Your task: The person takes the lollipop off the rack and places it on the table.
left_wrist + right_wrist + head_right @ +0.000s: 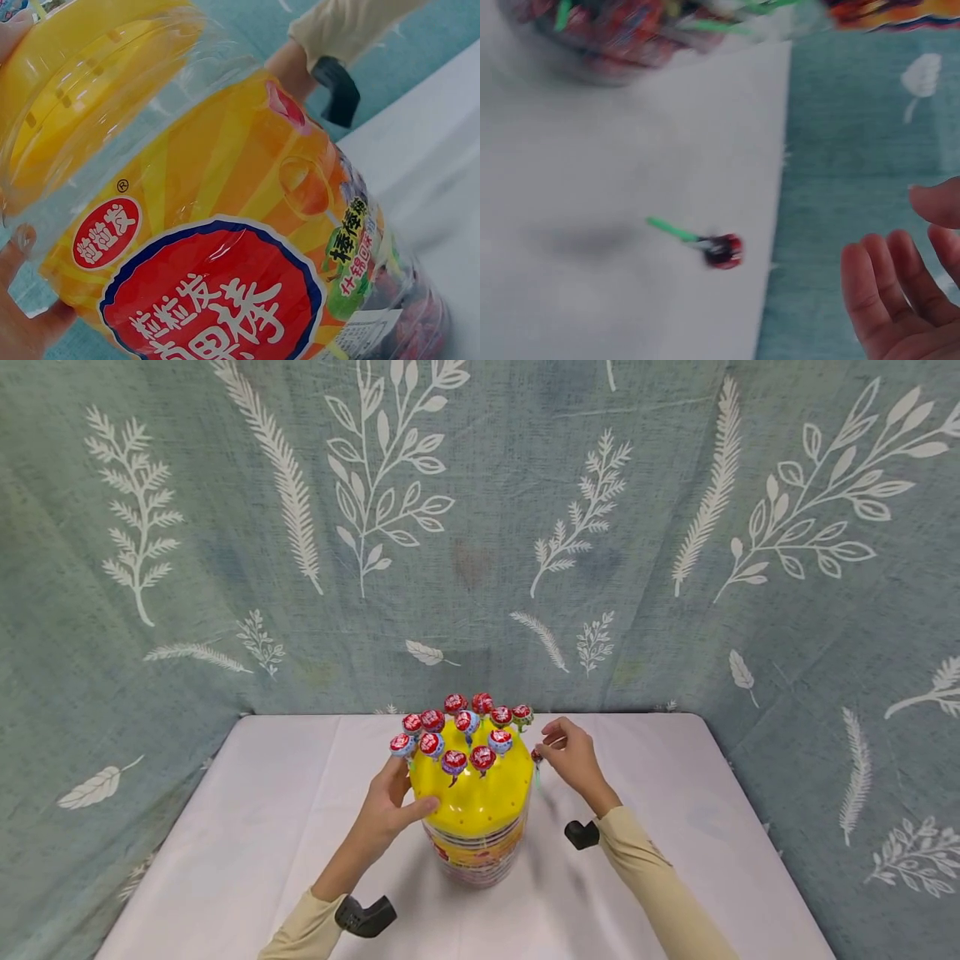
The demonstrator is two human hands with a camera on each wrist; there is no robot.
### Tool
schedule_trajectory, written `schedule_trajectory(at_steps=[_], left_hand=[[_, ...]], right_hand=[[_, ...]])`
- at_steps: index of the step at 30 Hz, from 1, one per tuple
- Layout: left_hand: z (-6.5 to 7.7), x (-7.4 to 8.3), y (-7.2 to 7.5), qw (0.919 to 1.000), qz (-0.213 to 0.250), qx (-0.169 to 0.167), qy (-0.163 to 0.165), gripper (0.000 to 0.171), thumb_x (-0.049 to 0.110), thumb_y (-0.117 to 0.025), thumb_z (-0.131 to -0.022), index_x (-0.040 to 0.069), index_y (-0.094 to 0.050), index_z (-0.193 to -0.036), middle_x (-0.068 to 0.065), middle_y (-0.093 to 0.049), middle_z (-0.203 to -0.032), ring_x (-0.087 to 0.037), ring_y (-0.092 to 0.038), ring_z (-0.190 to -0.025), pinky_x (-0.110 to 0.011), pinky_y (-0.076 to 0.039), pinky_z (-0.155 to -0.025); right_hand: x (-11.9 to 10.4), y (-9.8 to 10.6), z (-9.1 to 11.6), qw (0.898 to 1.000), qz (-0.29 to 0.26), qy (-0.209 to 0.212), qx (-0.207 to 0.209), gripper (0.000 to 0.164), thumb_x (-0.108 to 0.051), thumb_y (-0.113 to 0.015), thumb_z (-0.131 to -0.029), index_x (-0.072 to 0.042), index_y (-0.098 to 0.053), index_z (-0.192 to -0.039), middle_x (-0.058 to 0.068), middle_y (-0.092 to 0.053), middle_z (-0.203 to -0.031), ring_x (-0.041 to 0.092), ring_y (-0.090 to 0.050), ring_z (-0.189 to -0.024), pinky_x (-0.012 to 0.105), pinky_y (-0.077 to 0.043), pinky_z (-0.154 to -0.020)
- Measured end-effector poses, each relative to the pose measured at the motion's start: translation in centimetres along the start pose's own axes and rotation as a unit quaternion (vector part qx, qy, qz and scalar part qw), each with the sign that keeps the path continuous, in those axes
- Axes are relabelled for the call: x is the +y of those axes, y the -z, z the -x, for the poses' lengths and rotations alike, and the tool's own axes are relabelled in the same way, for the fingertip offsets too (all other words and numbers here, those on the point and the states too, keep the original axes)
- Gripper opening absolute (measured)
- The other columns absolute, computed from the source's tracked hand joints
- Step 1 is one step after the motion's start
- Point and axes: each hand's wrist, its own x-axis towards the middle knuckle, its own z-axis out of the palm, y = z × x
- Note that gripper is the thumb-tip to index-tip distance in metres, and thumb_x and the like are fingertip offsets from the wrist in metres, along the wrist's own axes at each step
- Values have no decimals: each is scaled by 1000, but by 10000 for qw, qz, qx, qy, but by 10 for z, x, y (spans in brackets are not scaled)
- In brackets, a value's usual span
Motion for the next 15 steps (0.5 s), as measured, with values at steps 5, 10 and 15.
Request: schedule_trajectory(at_steps=[5, 10, 15], left_hand=[[0, 1, -1, 10000, -23, 4, -6, 76, 16, -71, -83, 15, -31, -147, -2, -39, -145, -23, -39, -129, -52, -30, -105], [-1, -9, -1, 10000, 36, 25, -71, 76, 18, -71, -82, 16, -31, -147, -2, -39, -145, -23, -38, -129, -53, -30, -105], [-3, -34, 1, 9998, 127, 63, -110, 77, 18, -72, -81, 25, -32, -147, 3, -38, -146, -19, -37, -130, -52, -28, -106]], right_hand=[[-19, 13, 6, 9994, -197, 299, 16, 24, -7, -70, -85, 0, -58, -104, 16, -61, -95, 30, -62, -83, 29, -55, -61], [-37, 29, 12, 9970, -546, 544, 34, 22, -10, -69, -86, -3, -58, -104, 14, -60, -96, 27, -62, -82, 29, -55, -63], [-56, 40, 19, 9915, -1015, 817, 32, 25, -11, -69, -86, 1, -58, -105, 15, -62, -97, 25, -61, -84, 28, -55, -65]])
